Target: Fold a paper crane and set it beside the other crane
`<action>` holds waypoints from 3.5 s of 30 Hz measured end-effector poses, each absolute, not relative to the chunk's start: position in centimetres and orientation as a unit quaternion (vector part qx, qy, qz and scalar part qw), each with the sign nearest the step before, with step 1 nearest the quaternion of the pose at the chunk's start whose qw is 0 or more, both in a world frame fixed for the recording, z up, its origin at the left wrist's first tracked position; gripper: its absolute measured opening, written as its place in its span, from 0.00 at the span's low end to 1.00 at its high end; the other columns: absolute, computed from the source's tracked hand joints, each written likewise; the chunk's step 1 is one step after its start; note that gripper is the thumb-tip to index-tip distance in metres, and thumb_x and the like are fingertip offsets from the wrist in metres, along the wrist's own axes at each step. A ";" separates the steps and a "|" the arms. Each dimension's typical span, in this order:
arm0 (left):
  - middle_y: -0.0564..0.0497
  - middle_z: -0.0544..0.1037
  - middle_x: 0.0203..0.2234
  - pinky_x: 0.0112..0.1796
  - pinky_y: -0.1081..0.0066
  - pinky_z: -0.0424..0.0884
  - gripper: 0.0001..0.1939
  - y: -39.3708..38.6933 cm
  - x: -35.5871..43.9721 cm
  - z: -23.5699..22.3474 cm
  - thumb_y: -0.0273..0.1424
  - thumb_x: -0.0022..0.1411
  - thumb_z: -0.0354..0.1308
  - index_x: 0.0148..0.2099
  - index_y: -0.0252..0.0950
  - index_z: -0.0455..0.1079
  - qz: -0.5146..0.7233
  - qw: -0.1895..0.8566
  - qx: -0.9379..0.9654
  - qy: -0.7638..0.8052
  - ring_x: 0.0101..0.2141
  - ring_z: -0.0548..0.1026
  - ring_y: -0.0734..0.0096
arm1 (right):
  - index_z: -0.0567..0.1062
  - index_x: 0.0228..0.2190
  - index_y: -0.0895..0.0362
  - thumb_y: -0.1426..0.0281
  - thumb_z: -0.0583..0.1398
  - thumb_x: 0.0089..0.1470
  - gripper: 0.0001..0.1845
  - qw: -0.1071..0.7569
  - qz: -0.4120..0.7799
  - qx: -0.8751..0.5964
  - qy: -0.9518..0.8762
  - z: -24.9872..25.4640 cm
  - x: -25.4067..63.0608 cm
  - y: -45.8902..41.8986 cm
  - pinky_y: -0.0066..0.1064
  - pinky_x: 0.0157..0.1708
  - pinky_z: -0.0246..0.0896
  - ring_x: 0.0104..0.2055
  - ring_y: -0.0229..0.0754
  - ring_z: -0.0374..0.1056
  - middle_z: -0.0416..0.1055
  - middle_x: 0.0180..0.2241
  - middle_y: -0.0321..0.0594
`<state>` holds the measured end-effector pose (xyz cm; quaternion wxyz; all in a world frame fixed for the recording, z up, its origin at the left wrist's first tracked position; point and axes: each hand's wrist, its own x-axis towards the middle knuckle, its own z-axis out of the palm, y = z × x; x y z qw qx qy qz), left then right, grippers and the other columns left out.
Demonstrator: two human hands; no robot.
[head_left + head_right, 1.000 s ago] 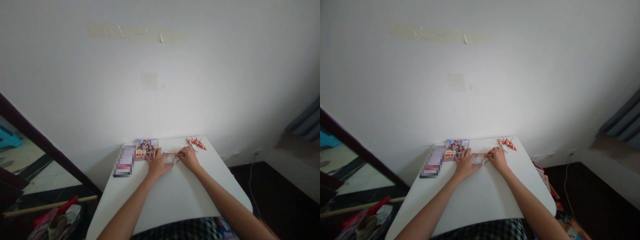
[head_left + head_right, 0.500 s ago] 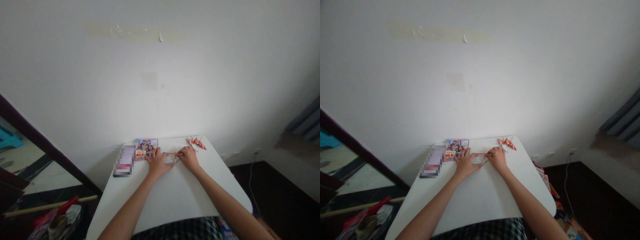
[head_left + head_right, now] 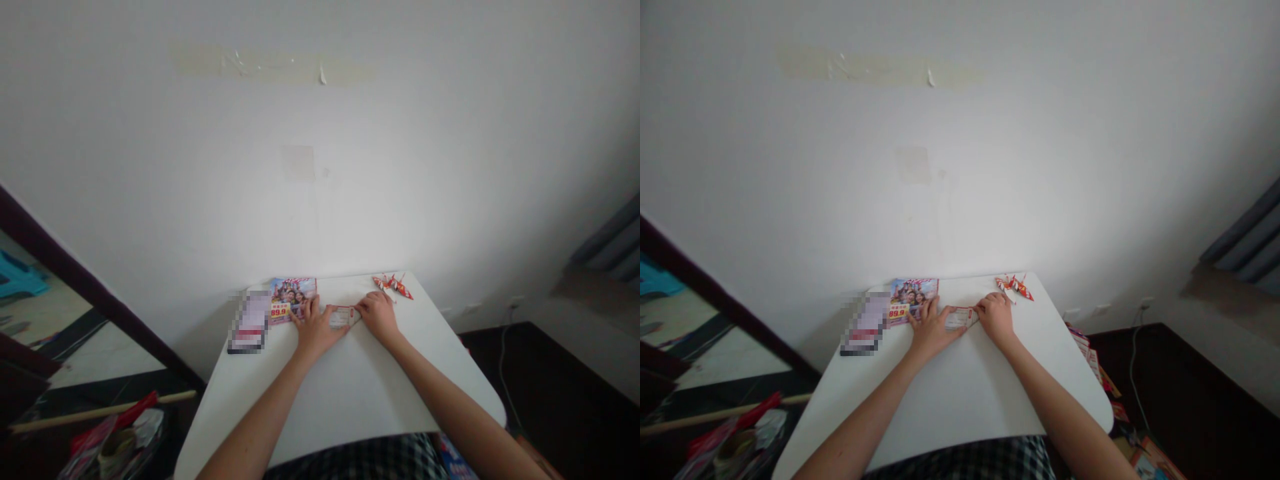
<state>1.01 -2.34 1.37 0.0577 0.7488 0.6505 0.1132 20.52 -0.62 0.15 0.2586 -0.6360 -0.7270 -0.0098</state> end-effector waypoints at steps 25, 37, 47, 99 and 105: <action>0.44 0.51 0.72 0.60 0.26 0.37 0.36 -2.6 1.4 1.5 0.62 0.55 0.54 0.61 0.52 0.68 0.108 0.048 0.746 0.655 0.69 0.44 0.37 | 0.77 0.33 0.52 0.66 0.61 0.61 0.05 0.233 -0.040 -0.659 -0.714 0.3 19.4 -1.0 0.46 0.58 0.46 0.51 0.48 0.64 0.77 0.40 0.40; 0.43 0.51 0.71 0.61 0.26 0.35 0.36 -2.6 2.0 1.1 0.60 0.56 0.54 0.60 0.48 0.68 0.119 0.031 0.746 0.655 0.69 0.45 0.38 | 0.76 0.34 0.52 0.67 0.61 0.60 0.04 0.234 -0.015 -0.661 -0.713 -0.1 19.6 -0.3 0.45 0.58 0.47 0.51 0.47 0.63 0.76 0.42 0.39; 0.52 0.50 0.72 0.62 0.28 0.35 0.31 -2.3 1.9 1.0 0.57 0.56 0.57 0.62 0.61 0.66 0.132 0.047 0.756 0.639 0.70 0.44 0.38 | 0.76 0.34 0.52 0.66 0.61 0.60 0.04 0.247 -0.010 -0.659 -0.711 -0.1 19.7 -0.2 0.44 0.57 0.48 0.51 0.48 0.63 0.76 0.41 0.40; 0.58 0.51 0.72 0.59 0.24 0.30 0.27 -1.6 1.3 1.2 0.58 0.56 0.57 0.59 0.70 0.67 0.118 0.064 0.787 0.602 0.70 0.42 0.36 | 0.84 0.40 0.47 0.62 0.60 0.60 0.12 0.265 -0.005 -0.747 -0.610 -0.3 22.2 -2.5 0.36 0.47 0.56 0.50 0.49 0.62 0.70 0.43 0.46; 0.58 0.51 0.72 0.59 0.24 0.30 0.26 -1.7 1.4 1.1 0.58 0.57 0.57 0.59 0.71 0.67 0.122 0.054 0.788 0.601 0.70 0.44 0.37 | 0.83 0.41 0.48 0.62 0.60 0.61 0.12 0.256 -0.014 -0.747 -0.613 0.0 21.8 -2.7 0.34 0.48 0.56 0.51 0.48 0.62 0.70 0.44 0.45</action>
